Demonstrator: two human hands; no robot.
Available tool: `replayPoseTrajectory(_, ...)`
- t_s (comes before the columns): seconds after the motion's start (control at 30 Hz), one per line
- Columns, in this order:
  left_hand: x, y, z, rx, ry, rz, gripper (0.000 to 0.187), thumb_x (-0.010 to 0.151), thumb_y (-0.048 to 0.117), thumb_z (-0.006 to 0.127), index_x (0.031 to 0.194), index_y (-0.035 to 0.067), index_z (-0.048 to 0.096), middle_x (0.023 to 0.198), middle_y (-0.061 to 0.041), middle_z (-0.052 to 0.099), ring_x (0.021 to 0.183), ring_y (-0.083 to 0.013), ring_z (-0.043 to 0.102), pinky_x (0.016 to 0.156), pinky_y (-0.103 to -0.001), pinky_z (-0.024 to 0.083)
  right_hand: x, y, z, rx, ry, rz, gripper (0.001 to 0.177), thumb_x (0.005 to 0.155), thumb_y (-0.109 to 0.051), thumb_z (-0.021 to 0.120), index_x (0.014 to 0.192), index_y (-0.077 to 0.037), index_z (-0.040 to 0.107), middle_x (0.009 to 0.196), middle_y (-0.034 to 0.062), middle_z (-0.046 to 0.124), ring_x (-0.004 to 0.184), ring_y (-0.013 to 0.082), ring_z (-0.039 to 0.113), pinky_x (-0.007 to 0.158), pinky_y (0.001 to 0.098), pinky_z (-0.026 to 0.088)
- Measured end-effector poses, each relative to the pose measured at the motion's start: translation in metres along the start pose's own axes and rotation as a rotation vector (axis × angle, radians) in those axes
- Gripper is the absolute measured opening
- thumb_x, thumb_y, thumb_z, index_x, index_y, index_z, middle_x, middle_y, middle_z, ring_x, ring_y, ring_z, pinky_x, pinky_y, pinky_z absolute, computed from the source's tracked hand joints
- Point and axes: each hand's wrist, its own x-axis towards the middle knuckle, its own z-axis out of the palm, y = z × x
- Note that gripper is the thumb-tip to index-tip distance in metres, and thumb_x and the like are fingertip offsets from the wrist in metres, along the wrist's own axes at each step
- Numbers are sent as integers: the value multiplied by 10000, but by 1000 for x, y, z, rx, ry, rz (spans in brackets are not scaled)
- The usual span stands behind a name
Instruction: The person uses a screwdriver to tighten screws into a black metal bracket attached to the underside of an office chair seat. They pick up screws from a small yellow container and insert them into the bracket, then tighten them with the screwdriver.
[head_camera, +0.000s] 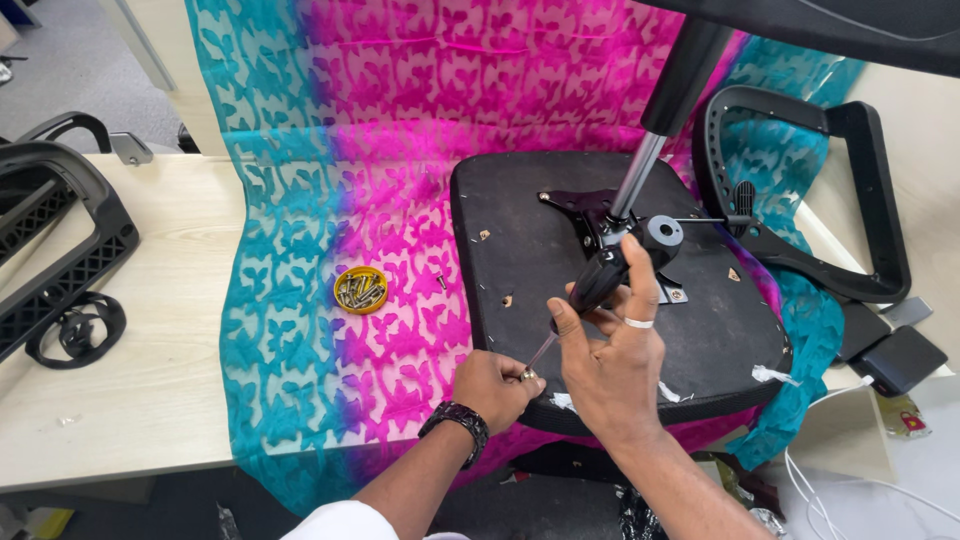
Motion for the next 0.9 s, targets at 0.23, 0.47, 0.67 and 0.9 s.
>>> replayPoseTrajectory(0.23, -3, -2, 0, -74, 13, -4, 205, 794, 214, 815, 913, 47, 817, 639, -37, 737, 548, -96, 679, 579, -281, 557, -3, 5, 0, 55, -119, -11, 786, 958, -55, 704, 1552, -130, 195, 1057, 154, 698, 958, 206, 771, 722, 303, 682)
replayPoseTrajectory(0.47, -3, -8, 2, -133, 10, -9, 203, 791, 207, 816, 915, 47, 835, 643, -18, 725, 561, -87, 655, 579, -275, 538, 0, 15, -10, 130, -170, -136, 765, 990, -26, 673, 1564, -125, 177, 1013, 127, 680, 919, 191, 766, 789, 311, 686)
replayPoseTrajectory(0.67, -2, -12, 6, -139, 22, 3, 203, 799, 208, 825, 917, 43, 830, 641, -19, 709, 564, -80, 649, 579, -272, 531, 1, 16, -13, 130, -181, -160, 758, 995, -38, 676, 1560, -129, 178, 1026, 119, 670, 953, 200, 762, 791, 325, 685)
replayPoseTrajectory(0.9, -6, -8, 6, -143, 40, -40, 205, 790, 197, 831, 924, 42, 827, 631, 7, 698, 572, -78, 650, 595, -265, 539, 1, 13, -15, 117, -151, -116, 756, 990, -61, 687, 1555, -138, 190, 1031, 121, 690, 932, 195, 777, 737, 295, 658)
